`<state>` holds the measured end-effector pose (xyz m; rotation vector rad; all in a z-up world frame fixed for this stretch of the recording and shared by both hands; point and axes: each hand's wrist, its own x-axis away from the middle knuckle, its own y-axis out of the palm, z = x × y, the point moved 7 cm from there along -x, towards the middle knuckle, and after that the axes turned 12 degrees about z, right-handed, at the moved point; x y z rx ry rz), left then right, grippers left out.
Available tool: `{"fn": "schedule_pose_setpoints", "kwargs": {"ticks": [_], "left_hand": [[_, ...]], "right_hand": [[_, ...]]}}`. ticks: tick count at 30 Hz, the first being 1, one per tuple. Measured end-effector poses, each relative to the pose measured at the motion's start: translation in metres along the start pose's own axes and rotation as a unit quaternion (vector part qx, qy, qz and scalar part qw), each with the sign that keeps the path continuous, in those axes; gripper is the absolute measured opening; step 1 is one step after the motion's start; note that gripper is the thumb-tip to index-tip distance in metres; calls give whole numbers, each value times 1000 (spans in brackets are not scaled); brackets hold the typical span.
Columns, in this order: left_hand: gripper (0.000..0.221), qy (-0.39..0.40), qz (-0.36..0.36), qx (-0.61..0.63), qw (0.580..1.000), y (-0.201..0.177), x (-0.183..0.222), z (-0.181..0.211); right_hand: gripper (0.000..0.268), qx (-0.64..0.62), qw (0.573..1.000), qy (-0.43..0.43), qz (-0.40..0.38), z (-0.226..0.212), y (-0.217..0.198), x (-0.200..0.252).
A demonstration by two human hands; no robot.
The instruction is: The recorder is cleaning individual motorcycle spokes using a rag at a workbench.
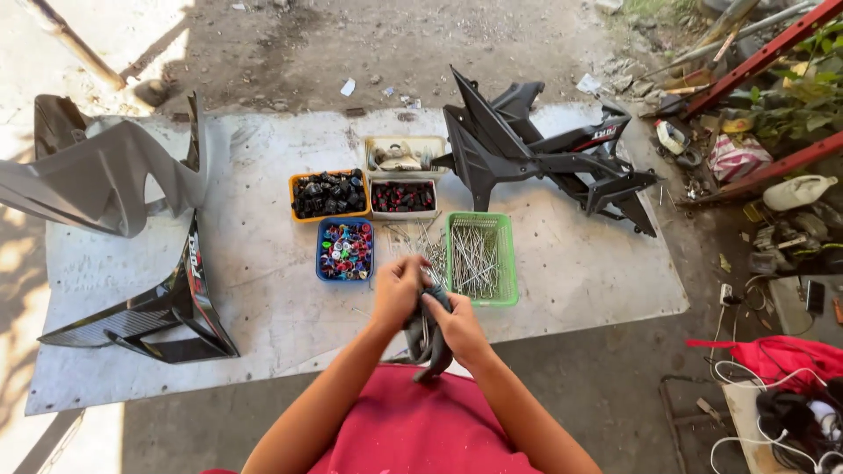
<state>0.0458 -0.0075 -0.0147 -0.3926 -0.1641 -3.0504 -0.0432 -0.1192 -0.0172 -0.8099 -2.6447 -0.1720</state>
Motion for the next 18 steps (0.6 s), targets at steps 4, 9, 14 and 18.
{"fn": "schedule_pose_setpoints", "kwargs": {"ticks": [4,9,14,18], "left_hand": [[24,66,-38,-43,996,20,11,-18],[40,133,-17,-144,981,17,32,24],[34,143,-3,-224,964,30,41,7],[30,126,-92,-230,961,71,45,-22]], "right_hand": [[21,-38,999,1,15,-1,1,-23],[25,-105,991,-23,78,-44,0,-37],[29,-167,975,-29,147,-29,-35,-93],[29,-141,979,-24,147,-21,-52,-111]]}}
